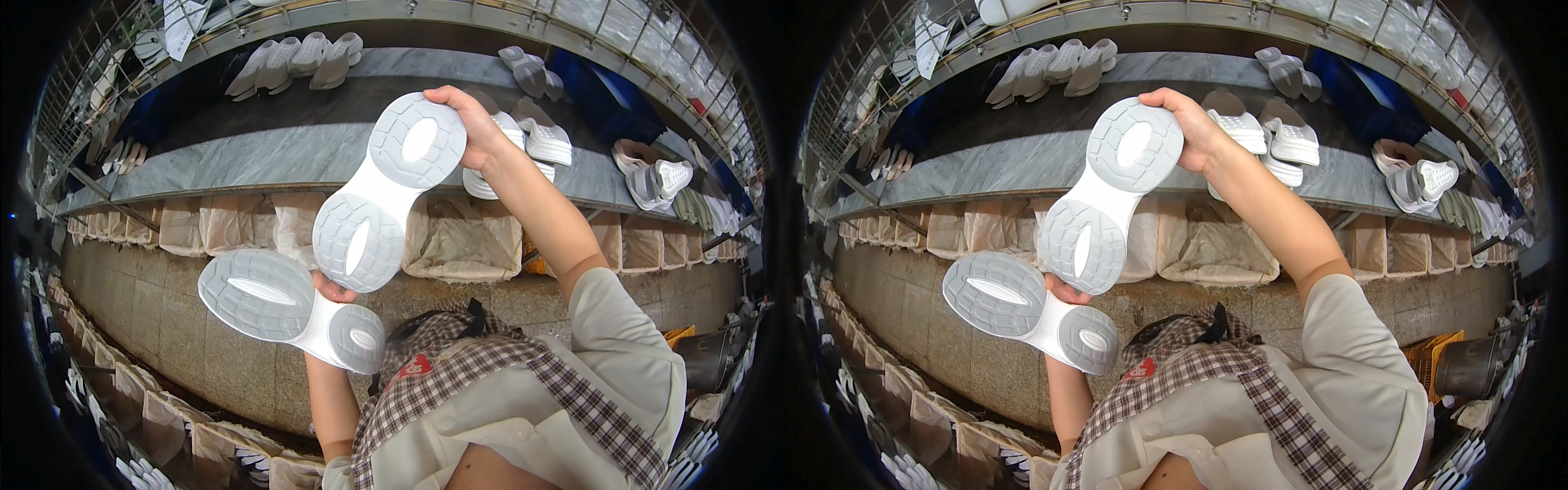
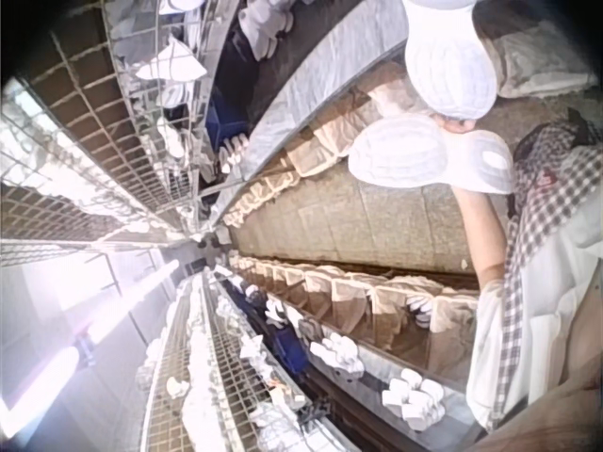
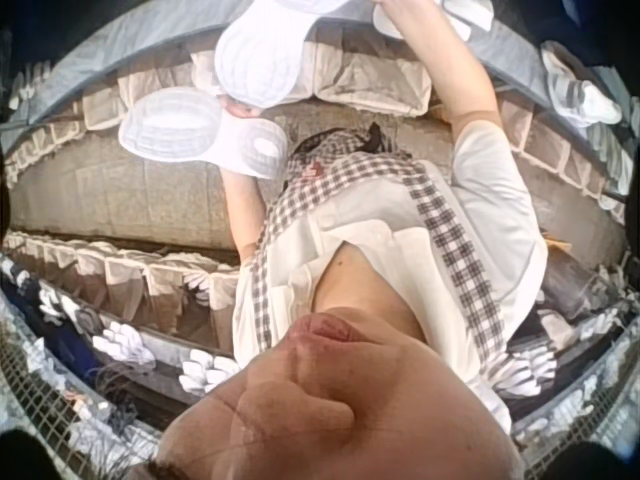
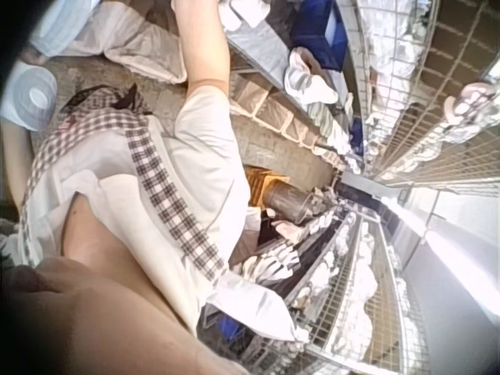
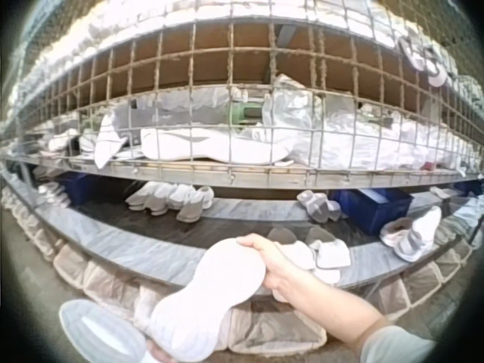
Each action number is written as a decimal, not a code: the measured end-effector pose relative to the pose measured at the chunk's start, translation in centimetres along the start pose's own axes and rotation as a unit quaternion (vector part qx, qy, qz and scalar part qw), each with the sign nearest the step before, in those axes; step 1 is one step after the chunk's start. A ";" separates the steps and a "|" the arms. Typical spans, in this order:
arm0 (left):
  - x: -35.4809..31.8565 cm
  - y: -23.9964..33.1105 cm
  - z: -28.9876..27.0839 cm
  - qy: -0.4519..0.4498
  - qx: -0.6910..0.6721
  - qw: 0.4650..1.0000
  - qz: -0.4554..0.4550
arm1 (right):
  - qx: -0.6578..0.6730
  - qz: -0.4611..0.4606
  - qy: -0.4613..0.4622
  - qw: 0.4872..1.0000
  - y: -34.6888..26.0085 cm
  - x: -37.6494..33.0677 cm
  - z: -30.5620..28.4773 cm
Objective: The person picks up pairs of white and black slippers from a metal shelf, turns them over to view the soles, and places them back on the shelf. The person repeats this process for multiple pairs throughout the clip.
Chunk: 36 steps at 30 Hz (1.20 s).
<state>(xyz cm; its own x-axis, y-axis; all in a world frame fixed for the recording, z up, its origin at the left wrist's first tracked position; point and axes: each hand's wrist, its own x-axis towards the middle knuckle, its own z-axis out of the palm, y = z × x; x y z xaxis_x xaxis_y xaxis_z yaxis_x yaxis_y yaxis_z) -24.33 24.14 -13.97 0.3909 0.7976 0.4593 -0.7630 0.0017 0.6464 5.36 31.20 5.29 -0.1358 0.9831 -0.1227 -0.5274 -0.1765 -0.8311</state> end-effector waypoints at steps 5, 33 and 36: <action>0.7 0.0 0.4 0.070 -0.067 0.994 -0.047 | 0.033 0.022 -0.022 0.999 -0.2 0.9 -1.4; 1.3 -6.8 -0.9 0.292 -0.239 0.919 -0.117 | -0.104 0.030 -0.023 0.994 4.8 -3.1 -2.4; 0.0 -7.0 -1.5 0.094 -0.256 0.962 -0.006 | -0.139 -0.021 0.050 0.989 -3.5 -0.3 -7.1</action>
<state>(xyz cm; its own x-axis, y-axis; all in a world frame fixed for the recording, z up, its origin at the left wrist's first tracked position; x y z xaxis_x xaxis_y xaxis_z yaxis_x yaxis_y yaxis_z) -19.72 25.06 -19.42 0.3374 0.8910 0.3038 -0.9315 0.2693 0.2445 13.24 31.86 4.41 -0.0266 0.9916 -0.1264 -0.2779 -0.1288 -0.9519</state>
